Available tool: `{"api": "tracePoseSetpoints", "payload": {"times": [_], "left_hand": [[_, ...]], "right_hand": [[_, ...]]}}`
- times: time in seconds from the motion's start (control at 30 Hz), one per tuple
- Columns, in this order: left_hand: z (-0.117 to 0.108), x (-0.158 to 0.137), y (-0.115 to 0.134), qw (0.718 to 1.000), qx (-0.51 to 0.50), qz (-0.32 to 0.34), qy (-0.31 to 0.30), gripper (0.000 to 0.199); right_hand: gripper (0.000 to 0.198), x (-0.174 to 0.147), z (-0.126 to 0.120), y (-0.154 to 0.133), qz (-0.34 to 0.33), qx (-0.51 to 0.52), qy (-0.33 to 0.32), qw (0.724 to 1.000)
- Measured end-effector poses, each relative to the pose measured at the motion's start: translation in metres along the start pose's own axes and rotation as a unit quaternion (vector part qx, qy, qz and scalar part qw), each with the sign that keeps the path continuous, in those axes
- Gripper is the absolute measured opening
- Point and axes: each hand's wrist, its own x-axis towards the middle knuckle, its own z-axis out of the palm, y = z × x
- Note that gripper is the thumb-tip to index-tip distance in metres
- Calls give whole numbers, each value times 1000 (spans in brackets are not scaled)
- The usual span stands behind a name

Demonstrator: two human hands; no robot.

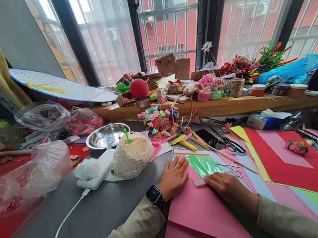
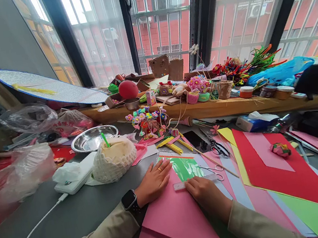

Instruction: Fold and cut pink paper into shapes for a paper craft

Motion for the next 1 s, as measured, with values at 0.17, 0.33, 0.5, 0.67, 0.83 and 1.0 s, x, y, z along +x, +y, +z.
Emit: {"api": "tracePoseSetpoints", "payload": {"times": [0.17,0.33,0.5,0.67,0.83,1.0], "left_hand": [[1,-1,-1,1000,-8,5,-3,53],[3,-1,-2,1000,-21,14,5,64],[3,-1,-2,1000,-22,14,6,63],[2,-2,-2,1000,-26,15,5,63],[2,-1,-2,1000,-23,14,6,63],[3,-2,-2,1000,-23,17,7,64]], "right_hand": [[21,-12,-5,0,-28,21,30,999],[27,-23,-8,2,-50,46,51,996],[31,-31,-14,3,-69,53,71,994],[35,-40,-20,2,-80,51,73,993],[35,-53,-30,-2,-90,44,80,992],[29,-72,-40,-11,-99,20,62,993]]}}
